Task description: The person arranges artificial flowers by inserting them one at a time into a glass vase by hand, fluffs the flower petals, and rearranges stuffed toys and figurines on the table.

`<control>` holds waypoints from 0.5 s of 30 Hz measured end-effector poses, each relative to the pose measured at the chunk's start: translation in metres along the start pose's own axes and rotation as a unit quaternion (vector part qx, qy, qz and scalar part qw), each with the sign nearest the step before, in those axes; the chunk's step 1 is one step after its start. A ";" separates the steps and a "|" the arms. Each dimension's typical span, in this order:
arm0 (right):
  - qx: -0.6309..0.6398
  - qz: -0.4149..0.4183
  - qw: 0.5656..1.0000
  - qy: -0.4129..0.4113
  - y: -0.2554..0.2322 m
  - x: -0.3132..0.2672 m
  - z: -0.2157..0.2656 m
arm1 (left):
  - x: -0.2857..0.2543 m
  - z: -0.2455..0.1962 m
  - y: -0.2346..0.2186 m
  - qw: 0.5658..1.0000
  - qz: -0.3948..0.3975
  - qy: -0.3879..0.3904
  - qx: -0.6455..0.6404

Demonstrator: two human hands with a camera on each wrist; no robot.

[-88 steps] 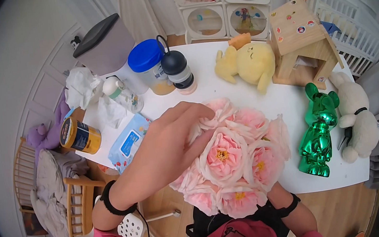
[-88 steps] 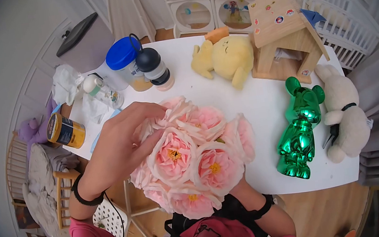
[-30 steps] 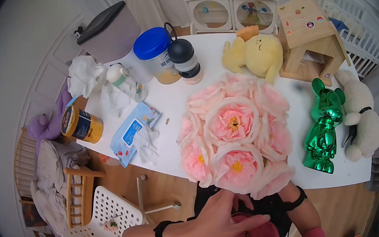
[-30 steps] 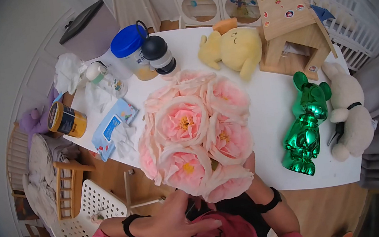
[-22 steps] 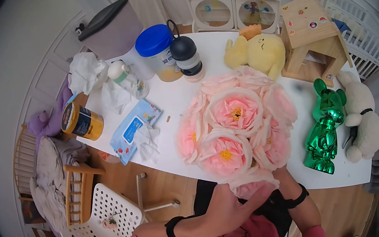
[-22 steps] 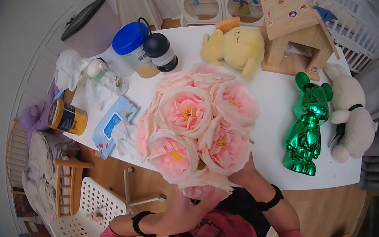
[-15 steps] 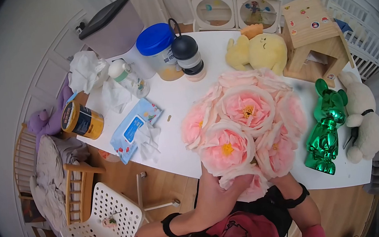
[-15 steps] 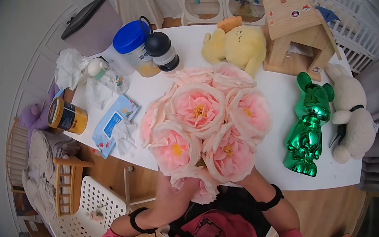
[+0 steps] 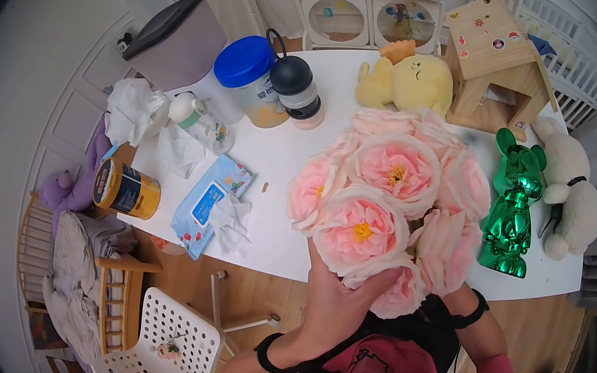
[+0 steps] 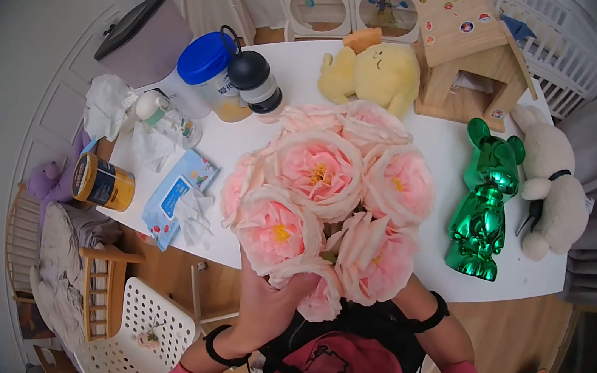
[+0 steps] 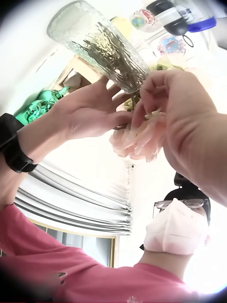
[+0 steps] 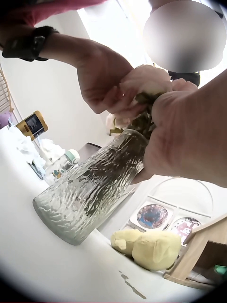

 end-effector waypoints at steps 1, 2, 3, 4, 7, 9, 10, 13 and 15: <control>-0.034 0.000 0.999 -0.019 -0.008 -0.004 0.009 | 0.000 -0.002 -0.002 1.000 0.000 0.000 0.000; -0.069 0.000 0.997 -0.038 -0.016 -0.009 0.019 | 0.000 -0.006 0.001 0.995 0.060 0.010 0.083; -0.104 0.001 0.993 -0.056 -0.022 -0.013 0.030 | -0.001 -0.008 0.007 0.979 0.118 0.020 0.165; -0.138 0.002 0.988 -0.074 -0.028 -0.017 0.039 | -0.001 -0.006 0.008 0.979 0.118 0.021 0.165; -0.239 0.004 0.963 -0.128 -0.038 -0.026 0.063 | 0.001 0.007 0.007 0.990 0.085 -0.034 0.104; -0.272 0.004 0.951 -0.147 -0.024 -0.019 0.057 | 0.003 0.012 0.004 0.990 0.075 -0.058 0.101; -0.280 0.001 0.955 -0.095 0.007 0.003 0.028 | 0.003 0.013 0.003 0.990 0.075 -0.058 0.101; -0.293 0.005 0.956 -0.029 0.067 0.015 0.002 | 0.002 0.015 0.000 0.992 0.087 -0.044 0.075; -0.299 0.012 0.954 -0.015 0.073 0.015 -0.001 | 0.000 0.017 -0.003 0.992 0.106 -0.054 0.032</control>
Point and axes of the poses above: each hand's wrist, its own x-axis towards the middle knuckle, its own y-axis out of the palm, z = x × y, the point moved 7 cm from there along x, towards the middle knuckle
